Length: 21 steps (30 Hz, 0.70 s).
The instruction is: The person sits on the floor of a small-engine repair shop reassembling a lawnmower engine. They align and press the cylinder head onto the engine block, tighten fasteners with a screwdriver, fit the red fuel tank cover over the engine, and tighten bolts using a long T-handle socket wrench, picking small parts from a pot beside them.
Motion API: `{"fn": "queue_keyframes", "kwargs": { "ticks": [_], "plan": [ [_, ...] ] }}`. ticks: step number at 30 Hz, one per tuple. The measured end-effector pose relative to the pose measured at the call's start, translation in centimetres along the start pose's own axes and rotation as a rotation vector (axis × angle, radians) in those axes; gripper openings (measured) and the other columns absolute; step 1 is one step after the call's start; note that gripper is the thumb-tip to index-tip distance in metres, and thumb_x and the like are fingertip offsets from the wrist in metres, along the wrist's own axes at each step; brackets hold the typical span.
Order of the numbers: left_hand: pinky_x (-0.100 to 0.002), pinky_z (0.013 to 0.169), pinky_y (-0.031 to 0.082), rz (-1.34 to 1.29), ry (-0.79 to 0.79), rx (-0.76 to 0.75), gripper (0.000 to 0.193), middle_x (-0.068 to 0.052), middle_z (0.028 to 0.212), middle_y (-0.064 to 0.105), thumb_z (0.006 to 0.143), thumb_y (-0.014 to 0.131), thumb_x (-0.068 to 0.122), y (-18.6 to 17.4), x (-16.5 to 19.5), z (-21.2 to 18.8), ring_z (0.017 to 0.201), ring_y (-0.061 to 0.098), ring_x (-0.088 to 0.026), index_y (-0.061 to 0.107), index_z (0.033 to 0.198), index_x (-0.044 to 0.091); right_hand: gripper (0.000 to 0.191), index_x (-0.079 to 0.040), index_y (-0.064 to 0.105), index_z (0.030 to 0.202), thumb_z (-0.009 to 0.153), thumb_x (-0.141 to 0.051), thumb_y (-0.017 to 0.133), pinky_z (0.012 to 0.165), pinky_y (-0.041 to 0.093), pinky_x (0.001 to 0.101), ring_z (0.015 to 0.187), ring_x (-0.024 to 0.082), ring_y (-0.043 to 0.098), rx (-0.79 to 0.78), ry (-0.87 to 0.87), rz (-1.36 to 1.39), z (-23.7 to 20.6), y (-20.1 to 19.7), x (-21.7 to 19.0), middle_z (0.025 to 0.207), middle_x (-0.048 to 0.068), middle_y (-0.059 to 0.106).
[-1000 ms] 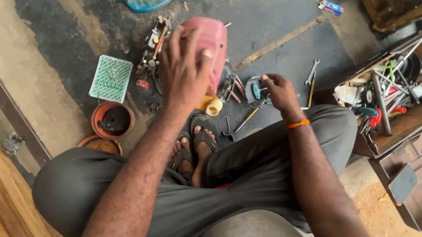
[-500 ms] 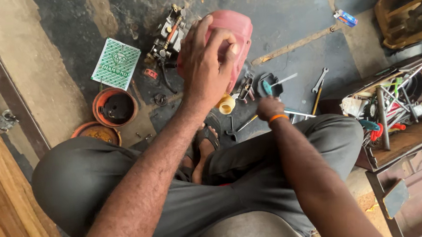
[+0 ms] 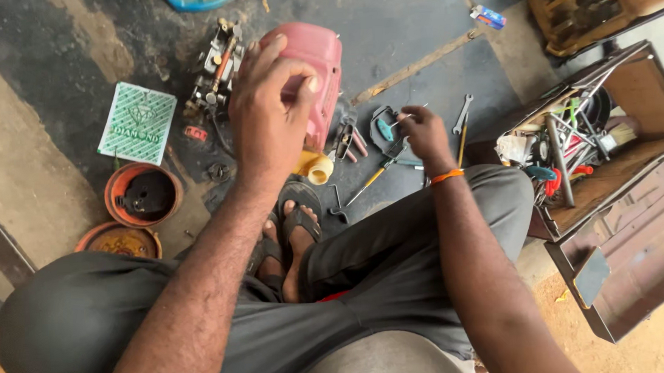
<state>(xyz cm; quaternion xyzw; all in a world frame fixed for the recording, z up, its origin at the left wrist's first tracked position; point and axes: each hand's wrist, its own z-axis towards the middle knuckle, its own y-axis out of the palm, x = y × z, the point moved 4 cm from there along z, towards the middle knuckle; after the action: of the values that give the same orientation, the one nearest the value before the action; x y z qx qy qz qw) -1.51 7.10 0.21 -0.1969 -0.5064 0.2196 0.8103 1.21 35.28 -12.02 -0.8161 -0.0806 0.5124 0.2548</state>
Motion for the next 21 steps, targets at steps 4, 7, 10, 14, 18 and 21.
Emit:
{"fn": "queue_keyframes", "kwargs": {
  "ticks": [4,7,10,14,18,21],
  "plan": [
    [-0.052,0.122,0.039,-0.01,0.01,-0.008,0.011,-0.017,0.147,0.061,0.096,0.077,0.016,-0.5,0.9,-0.1,0.146,0.048,-0.042,0.07,0.102,0.011,0.037,-0.007,0.073,0.119,0.089,-0.029,0.073,0.082,0.056,0.0397,0.095,0.031,0.075,-0.022,-0.244,-0.312,-0.4,2.7,-0.7,0.103,0.018,0.077],
    [-0.054,0.116,0.036,0.006,-0.022,0.0,0.022,-0.021,0.144,0.06,0.093,0.08,0.02,-0.6,1.2,0.3,0.141,0.045,-0.046,0.066,0.103,0.007,0.03,-0.008,0.076,0.116,0.091,-0.022,0.068,0.087,0.056,0.0447,0.098,0.039,0.071,-0.163,-0.183,-0.503,0.3,5.9,1.0,0.105,0.019,0.075],
    [-0.051,0.122,0.039,-0.005,0.012,0.025,0.015,-0.017,0.144,0.063,0.093,0.079,0.018,-0.9,1.3,0.8,0.142,0.051,-0.042,0.066,0.097,0.01,0.029,-0.004,0.074,0.109,0.09,-0.027,0.072,0.085,0.055,0.0499,0.097,0.044,0.068,-0.26,-0.318,-0.609,1.1,8.7,1.7,0.102,0.023,0.074],
    [-0.055,0.119,0.039,0.009,-0.037,0.033,0.012,-0.014,0.14,0.066,0.093,0.076,0.02,-0.9,0.9,1.2,0.14,0.055,-0.04,0.067,0.097,0.013,0.026,-0.005,0.074,0.106,0.082,-0.015,0.069,0.087,0.057,0.0494,0.098,0.041,0.071,-0.233,-0.299,-0.849,2.8,11.1,2.2,0.103,0.022,0.074],
    [-0.062,0.119,0.033,0.102,-0.041,0.023,0.008,-0.014,0.14,0.065,0.095,0.072,0.023,-0.4,0.6,2.1,0.139,0.053,-0.041,0.069,0.099,0.016,0.027,-0.009,0.074,0.107,0.082,-0.017,0.071,0.083,0.059,0.0479,0.096,0.038,0.072,-0.263,-0.405,-0.944,3.3,12.6,1.6,0.106,0.02,0.073],
    [-0.062,0.121,0.032,0.102,-0.026,0.029,0.008,-0.015,0.143,0.063,0.097,0.069,0.023,-0.6,0.5,2.3,0.142,0.051,-0.041,0.07,0.103,0.017,0.035,-0.011,0.074,0.109,0.077,-0.021,0.076,0.08,0.058,0.0483,0.095,0.038,0.071,-0.191,-0.389,-0.911,3.6,12.8,1.5,0.108,0.02,0.071]
  ]
}}
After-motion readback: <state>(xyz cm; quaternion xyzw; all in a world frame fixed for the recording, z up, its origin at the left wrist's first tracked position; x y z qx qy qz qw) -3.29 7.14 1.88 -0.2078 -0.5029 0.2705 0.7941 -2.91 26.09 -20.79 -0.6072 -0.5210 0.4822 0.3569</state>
